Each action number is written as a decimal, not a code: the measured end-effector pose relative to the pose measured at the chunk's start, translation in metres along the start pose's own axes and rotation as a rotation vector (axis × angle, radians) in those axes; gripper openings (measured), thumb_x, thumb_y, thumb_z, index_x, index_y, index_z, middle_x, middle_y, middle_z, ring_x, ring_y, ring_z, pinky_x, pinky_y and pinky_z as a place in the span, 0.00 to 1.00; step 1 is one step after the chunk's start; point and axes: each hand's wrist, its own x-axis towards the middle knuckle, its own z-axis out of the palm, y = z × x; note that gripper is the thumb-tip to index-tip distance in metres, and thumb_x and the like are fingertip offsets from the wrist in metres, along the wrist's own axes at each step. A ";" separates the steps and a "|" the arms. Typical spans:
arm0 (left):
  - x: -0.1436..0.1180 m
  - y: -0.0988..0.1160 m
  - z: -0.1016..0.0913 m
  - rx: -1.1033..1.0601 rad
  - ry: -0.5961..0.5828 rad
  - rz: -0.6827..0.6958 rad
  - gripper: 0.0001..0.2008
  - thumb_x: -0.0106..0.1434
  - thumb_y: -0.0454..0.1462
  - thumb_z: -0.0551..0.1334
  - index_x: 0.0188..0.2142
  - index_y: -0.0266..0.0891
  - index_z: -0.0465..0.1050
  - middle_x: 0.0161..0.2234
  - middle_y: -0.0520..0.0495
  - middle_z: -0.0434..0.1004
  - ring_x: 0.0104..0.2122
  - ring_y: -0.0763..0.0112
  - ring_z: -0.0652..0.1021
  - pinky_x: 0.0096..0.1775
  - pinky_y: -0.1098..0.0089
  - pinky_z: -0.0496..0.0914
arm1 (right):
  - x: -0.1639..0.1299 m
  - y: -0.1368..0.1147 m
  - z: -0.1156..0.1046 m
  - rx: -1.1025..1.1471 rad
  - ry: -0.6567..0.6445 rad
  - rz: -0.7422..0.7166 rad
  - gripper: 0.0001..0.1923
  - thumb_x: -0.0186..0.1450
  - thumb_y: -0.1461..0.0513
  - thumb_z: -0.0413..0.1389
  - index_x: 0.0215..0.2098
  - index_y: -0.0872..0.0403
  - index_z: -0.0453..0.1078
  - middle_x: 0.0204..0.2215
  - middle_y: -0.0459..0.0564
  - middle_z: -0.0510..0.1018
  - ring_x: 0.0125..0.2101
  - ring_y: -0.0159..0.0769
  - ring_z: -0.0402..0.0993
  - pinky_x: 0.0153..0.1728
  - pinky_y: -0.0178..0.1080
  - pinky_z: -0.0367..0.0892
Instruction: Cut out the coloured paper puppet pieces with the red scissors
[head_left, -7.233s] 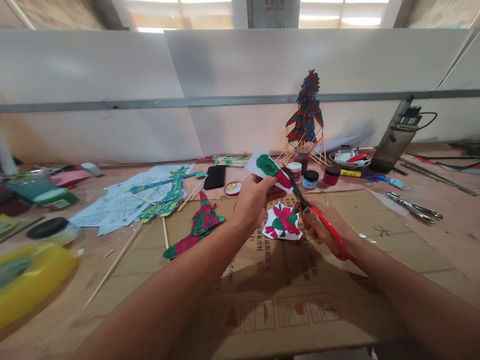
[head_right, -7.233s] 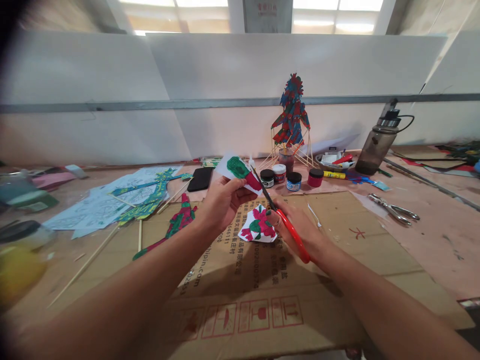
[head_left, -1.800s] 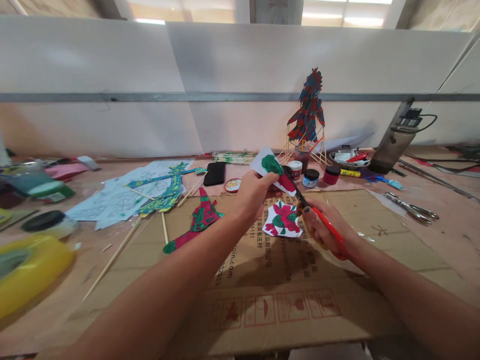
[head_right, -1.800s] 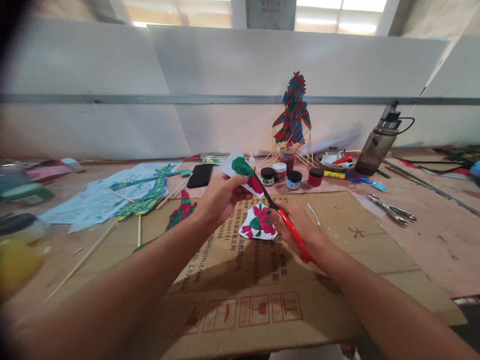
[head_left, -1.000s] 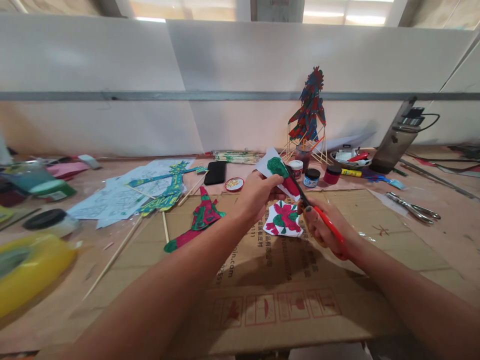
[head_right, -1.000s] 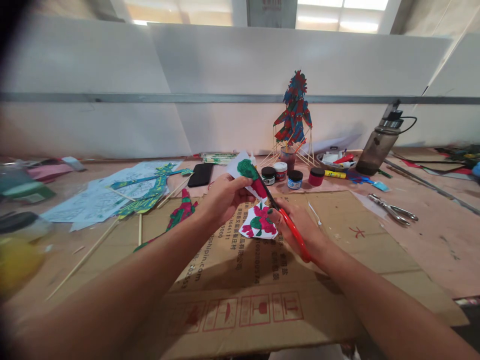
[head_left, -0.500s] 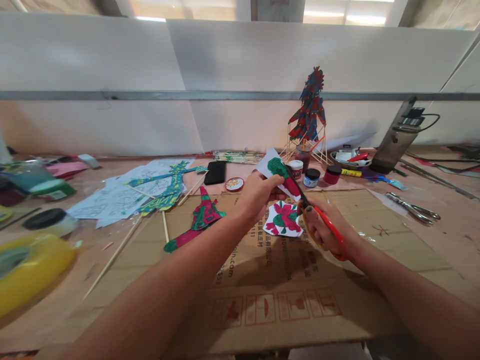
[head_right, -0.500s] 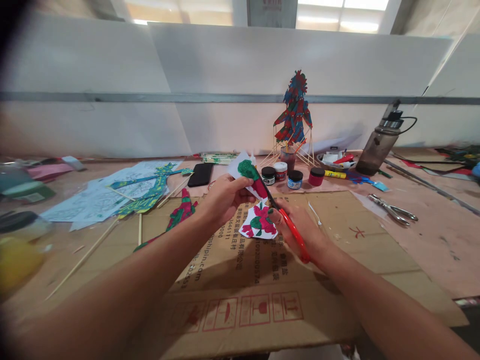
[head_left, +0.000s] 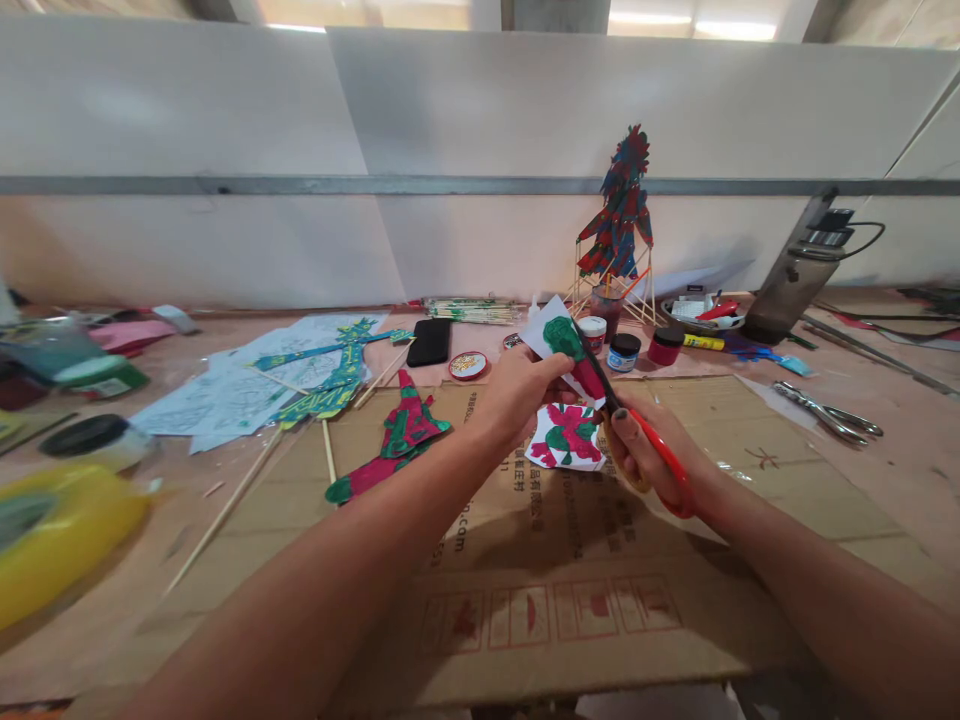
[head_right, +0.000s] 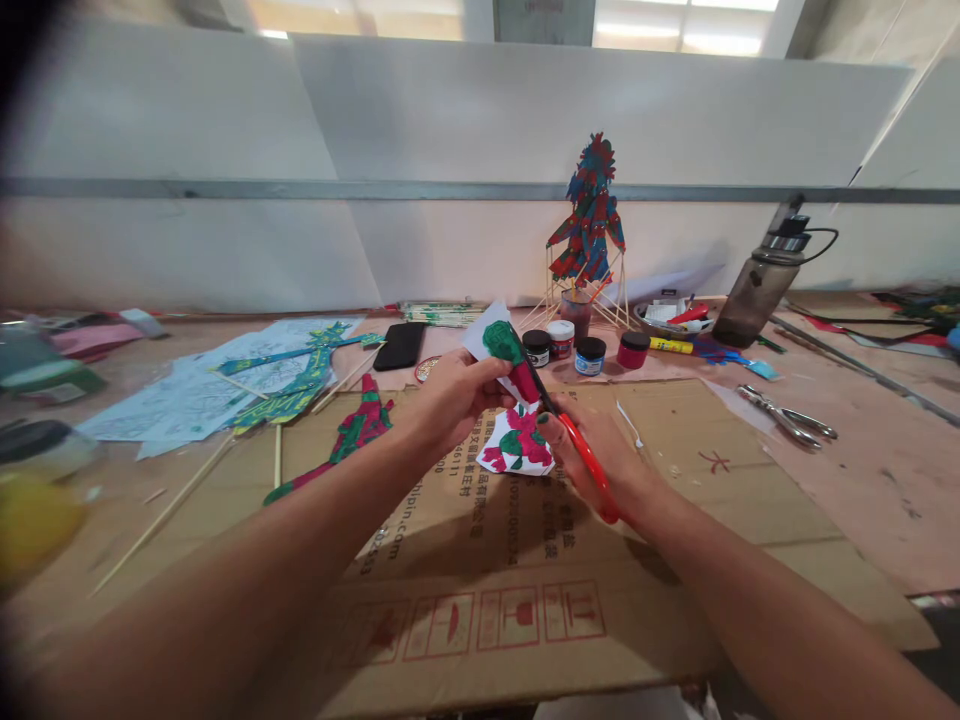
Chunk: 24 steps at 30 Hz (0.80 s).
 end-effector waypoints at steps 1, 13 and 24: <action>0.000 0.000 0.000 -0.001 -0.004 0.001 0.02 0.52 0.29 0.65 0.28 0.35 0.75 0.24 0.47 0.78 0.19 0.74 0.75 0.25 0.72 0.71 | 0.000 0.000 0.000 0.013 -0.010 -0.004 0.34 0.71 0.30 0.45 0.35 0.50 0.64 0.19 0.41 0.66 0.16 0.32 0.62 0.17 0.35 0.57; 0.002 -0.004 -0.001 -0.006 -0.010 0.021 0.03 0.51 0.30 0.66 0.28 0.36 0.76 0.25 0.47 0.79 0.21 0.73 0.76 0.25 0.70 0.71 | 0.000 0.000 -0.002 0.014 -0.040 -0.005 0.36 0.71 0.29 0.44 0.44 0.50 0.69 0.17 0.39 0.65 0.15 0.33 0.60 0.18 0.36 0.57; 0.001 -0.002 0.000 -0.024 -0.026 0.013 0.04 0.50 0.30 0.67 0.28 0.35 0.76 0.27 0.45 0.81 0.21 0.73 0.76 0.25 0.71 0.72 | -0.001 0.001 0.002 0.058 0.024 0.018 0.36 0.70 0.30 0.48 0.43 0.52 0.72 0.18 0.39 0.62 0.16 0.31 0.57 0.16 0.34 0.54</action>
